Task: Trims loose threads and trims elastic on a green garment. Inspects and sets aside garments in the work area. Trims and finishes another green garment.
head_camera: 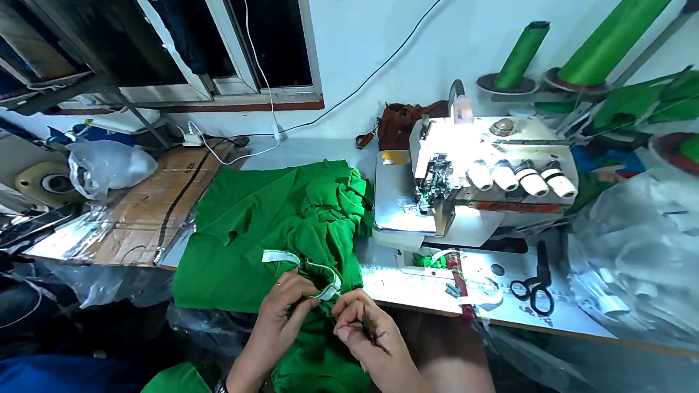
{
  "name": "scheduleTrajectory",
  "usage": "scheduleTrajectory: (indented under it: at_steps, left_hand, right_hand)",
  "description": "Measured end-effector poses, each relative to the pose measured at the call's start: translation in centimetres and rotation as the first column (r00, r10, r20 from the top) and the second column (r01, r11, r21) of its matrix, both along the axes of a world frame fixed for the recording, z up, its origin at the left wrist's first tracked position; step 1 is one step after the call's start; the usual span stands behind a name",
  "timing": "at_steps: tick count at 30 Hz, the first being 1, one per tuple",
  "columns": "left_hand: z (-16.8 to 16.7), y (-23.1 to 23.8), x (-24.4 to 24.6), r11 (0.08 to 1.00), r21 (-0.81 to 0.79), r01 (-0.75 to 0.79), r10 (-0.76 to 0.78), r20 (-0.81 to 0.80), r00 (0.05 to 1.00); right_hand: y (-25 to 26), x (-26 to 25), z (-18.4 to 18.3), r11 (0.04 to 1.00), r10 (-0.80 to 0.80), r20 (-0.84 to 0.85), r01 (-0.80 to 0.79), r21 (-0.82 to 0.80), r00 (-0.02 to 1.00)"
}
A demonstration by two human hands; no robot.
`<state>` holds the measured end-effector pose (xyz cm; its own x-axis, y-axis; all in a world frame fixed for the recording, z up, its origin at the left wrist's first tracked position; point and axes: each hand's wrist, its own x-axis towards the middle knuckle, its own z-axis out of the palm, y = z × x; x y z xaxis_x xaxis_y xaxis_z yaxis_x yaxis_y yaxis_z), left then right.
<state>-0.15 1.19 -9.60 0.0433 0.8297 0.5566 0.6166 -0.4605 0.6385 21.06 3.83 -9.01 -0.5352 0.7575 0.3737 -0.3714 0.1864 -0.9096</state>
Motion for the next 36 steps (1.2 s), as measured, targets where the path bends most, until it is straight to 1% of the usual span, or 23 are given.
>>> scheduleTrajectory:
  at_steps: [2, 3, 4, 5, 6, 8, 10, 12, 14, 15, 17, 20, 22, 25, 32, 34, 36]
  left_hand:
    - [0.1, 0.0, 0.5, 1.0, 0.006, 0.006, -0.006, -0.044, 0.999]
    - [0.3, 0.1, 1.0, 1.0, 0.016, 0.008, -0.006, -0.09, 0.996]
    - [0.5, 0.2, 1.5, 0.999, 0.034, 0.008, -0.003, -0.138, 0.99]
    - [0.7, 0.4, 1.9, 0.999, 0.044, 0.003, 0.005, -0.173, 0.985]
    - [0.8, 0.6, 2.2, 0.998, 0.054, -0.016, 0.025, -0.187, 0.982]
    - [0.8, 1.1, 2.0, 0.995, 0.054, -0.083, 0.091, -0.168, 0.982]
    - [0.8, 1.2, 1.9, 0.995, 0.0, -0.096, 0.095, -0.14, 0.986]
    - [0.7, 1.5, 2.7, 0.996, -0.011, -0.087, 0.085, -0.151, 0.985]
    - [0.2, 1.6, 3.3, 0.995, 0.029, -0.096, 0.099, -0.165, 0.981]
    - [0.0, 1.6, 3.4, 0.995, 0.051, -0.088, 0.095, -0.173, 0.98]
    - [-0.4, 1.4, 3.3, 0.995, 0.079, -0.062, 0.075, -0.175, 0.982]
    - [-0.6, 0.9, 2.9, 0.997, 0.068, -0.03, 0.04, -0.153, 0.987]
    - [-0.5, 0.6, 2.8, 1.0, 0.024, -0.018, 0.021, -0.144, 0.989]
    - [-0.3, 0.4, 3.1, 0.997, -0.064, -0.031, 0.022, -0.129, 0.991]
    - [-0.5, 0.8, 4.0, 0.987, -0.128, -0.101, 0.094, -0.063, 0.994]
    - [-0.5, 0.7, 4.0, 0.987, -0.136, -0.084, 0.08, -0.032, 0.996]
    - [-0.2, 0.5, 3.8, 0.987, -0.157, -0.037, 0.036, -0.008, 0.999]
  right_hand:
    - [0.5, -0.3, 0.6, 0.983, 0.135, -0.144, -0.151, -0.103, 0.98]
    - [0.8, -0.5, 0.9, 0.97, 0.172, -0.178, -0.198, -0.141, 0.969]
    - [1.1, -0.6, 1.1, 0.964, 0.178, -0.173, -0.207, -0.168, 0.969]
    - [1.5, -0.6, 1.3, 0.967, 0.153, -0.13, -0.176, -0.185, 0.98]
    - [2.0, -0.3, 1.4, 0.97, 0.094, -0.092, -0.112, -0.217, 0.991]
    - [3.2, 0.9, 1.8, 0.953, -0.04, -0.107, 0.006, -0.302, 0.993]
    - [3.6, 2.1, 1.9, 0.949, -0.089, -0.09, 0.057, -0.312, 0.992]
    - [2.6, 2.2, 1.5, 0.965, -0.064, -0.001, 0.061, -0.254, 0.998]
    - [1.0, 1.6, 1.1, 0.981, -0.053, 0.072, 0.066, -0.184, 0.996]
    - [0.1, 1.3, 1.0, 0.989, -0.049, 0.099, 0.062, -0.136, 0.994]
    - [-1.4, 1.0, 0.9, 0.998, -0.056, 0.142, 0.055, 0.012, 0.988]
    - [-3.2, 1.1, 1.1, 0.951, -0.184, 0.219, 0.117, 0.288, 0.958]
    - [-3.6, 1.2, 0.9, 0.914, -0.247, 0.241, 0.143, 0.379, 0.939]
    - [-3.8, 1.3, 0.3, 0.901, -0.271, 0.258, 0.15, 0.407, 0.927]
    - [-4.0, 1.6, 0.1, 0.865, -0.312, 0.268, 0.155, 0.477, 0.912]
    - [-3.9, 1.8, 0.5, 0.873, -0.357, 0.28, 0.211, 0.439, 0.891]
    - [-3.1, 2.2, 0.8, 0.885, -0.419, 0.363, 0.285, 0.368, 0.832]
